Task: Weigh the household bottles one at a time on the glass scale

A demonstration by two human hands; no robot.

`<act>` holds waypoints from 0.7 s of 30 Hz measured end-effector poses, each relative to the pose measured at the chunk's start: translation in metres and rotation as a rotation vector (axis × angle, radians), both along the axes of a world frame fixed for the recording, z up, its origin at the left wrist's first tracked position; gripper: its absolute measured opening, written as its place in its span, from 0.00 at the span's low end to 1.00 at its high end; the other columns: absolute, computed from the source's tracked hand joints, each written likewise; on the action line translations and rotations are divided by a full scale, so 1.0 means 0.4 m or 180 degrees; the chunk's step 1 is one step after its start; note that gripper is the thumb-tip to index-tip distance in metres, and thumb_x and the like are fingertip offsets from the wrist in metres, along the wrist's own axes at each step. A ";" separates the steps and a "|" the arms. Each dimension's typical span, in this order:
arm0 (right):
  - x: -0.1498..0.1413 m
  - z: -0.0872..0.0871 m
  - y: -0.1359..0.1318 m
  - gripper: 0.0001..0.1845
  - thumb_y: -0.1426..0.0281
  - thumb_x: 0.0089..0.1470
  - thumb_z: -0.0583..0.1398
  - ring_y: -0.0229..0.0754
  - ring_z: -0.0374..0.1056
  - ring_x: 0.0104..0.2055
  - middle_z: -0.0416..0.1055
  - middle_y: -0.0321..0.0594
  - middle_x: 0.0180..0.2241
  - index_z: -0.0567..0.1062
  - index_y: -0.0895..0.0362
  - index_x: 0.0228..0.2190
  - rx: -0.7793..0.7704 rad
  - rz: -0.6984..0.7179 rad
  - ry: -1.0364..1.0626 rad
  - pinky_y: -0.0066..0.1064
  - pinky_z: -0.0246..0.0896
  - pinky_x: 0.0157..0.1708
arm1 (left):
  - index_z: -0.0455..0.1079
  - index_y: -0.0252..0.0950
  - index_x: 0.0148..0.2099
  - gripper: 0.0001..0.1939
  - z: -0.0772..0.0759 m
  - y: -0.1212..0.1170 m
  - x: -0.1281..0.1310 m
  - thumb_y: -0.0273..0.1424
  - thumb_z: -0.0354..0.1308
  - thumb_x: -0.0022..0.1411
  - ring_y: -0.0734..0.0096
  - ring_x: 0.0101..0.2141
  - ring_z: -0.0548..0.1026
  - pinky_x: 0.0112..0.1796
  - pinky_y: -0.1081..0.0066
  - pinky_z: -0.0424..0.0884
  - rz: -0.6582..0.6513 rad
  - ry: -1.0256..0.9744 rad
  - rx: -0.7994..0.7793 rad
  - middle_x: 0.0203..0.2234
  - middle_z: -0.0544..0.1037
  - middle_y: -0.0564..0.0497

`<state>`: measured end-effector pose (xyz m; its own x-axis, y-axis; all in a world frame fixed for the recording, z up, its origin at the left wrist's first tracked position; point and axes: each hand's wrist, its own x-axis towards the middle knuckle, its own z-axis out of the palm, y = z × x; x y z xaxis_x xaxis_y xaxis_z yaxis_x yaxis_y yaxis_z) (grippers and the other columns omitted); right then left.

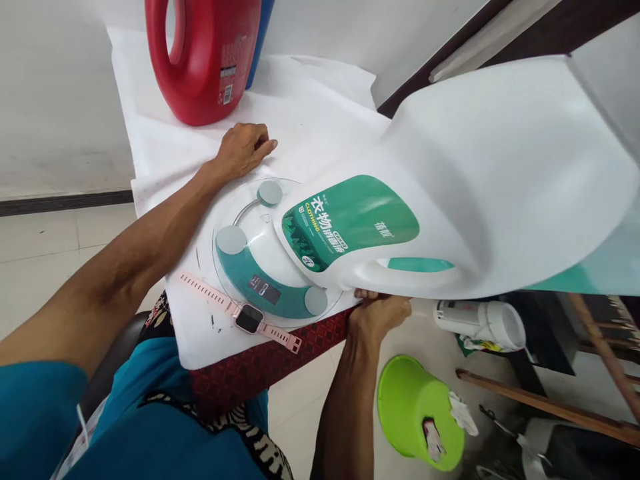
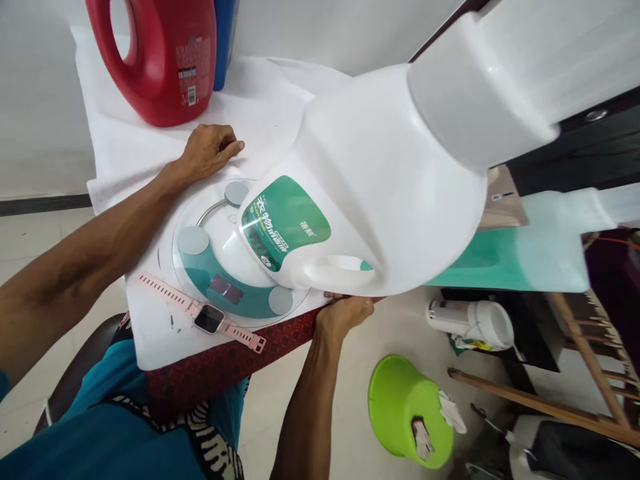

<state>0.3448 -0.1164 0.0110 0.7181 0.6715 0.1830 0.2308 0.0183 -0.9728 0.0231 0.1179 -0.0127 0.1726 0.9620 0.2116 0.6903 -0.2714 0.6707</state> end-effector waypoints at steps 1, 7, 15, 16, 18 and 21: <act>0.000 -0.023 -0.006 0.27 0.46 0.56 0.63 0.32 0.47 0.19 0.48 0.24 0.18 0.56 0.48 0.25 0.0058 -0.0119 0.0148 0.25 0.50 0.16 | 0.82 0.44 0.48 0.14 0.004 -0.003 0.000 0.44 0.58 0.79 0.46 0.53 0.80 0.55 0.52 0.73 0.0007 0.0009 -0.0005 0.44 0.86 0.41; -0.007 -0.060 -0.023 0.29 0.55 0.56 0.68 0.30 0.49 0.17 0.50 0.22 0.16 0.54 0.49 0.23 0.0291 -0.0158 0.0142 0.22 0.49 0.16 | 0.81 0.41 0.52 0.19 0.015 -0.007 0.000 0.46 0.53 0.81 0.56 0.49 0.76 0.56 0.54 0.69 0.0020 0.0249 -0.0116 0.46 0.85 0.45; -0.012 -0.053 -0.021 0.26 0.53 0.59 0.66 0.33 0.50 0.19 0.51 0.23 0.18 0.57 0.48 0.25 0.0201 -0.0251 0.0018 0.26 0.51 0.17 | 0.83 0.43 0.51 0.13 0.005 -0.002 -0.004 0.42 0.59 0.77 0.47 0.50 0.80 0.54 0.51 0.74 0.0003 0.0131 0.0074 0.44 0.87 0.40; -0.019 -0.037 -0.022 0.24 0.52 0.59 0.66 0.35 0.54 0.20 0.54 0.24 0.19 0.59 0.48 0.26 0.0303 -0.0285 -0.0038 0.27 0.56 0.19 | 0.83 0.41 0.51 0.13 0.005 -0.002 -0.003 0.40 0.59 0.77 0.48 0.49 0.80 0.55 0.52 0.74 0.0017 0.0152 0.0078 0.44 0.87 0.40; -0.040 0.014 -0.026 0.19 0.50 0.61 0.65 0.41 0.66 0.27 0.63 0.29 0.25 0.65 0.47 0.29 0.0687 -0.0240 -0.0103 0.32 0.68 0.26 | 0.83 0.36 0.51 0.14 0.008 -0.004 -0.001 0.37 0.59 0.76 0.51 0.46 0.81 0.54 0.54 0.74 0.0029 0.0208 0.0079 0.44 0.86 0.39; -0.090 0.116 -0.033 0.23 0.40 0.63 0.62 0.51 0.78 0.40 0.74 0.36 0.34 0.76 0.45 0.35 0.1150 0.0331 -0.0074 0.45 0.79 0.40 | 0.82 0.32 0.51 0.15 0.012 -0.007 0.002 0.36 0.59 0.76 0.54 0.45 0.81 0.52 0.57 0.74 0.0019 0.0272 0.0080 0.43 0.86 0.38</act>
<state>0.3088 -0.1294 0.0576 0.6423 0.6297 0.4369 0.2315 0.3839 -0.8939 0.0237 0.1151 -0.0080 0.1854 0.9576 0.2206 0.7464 -0.2832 0.6022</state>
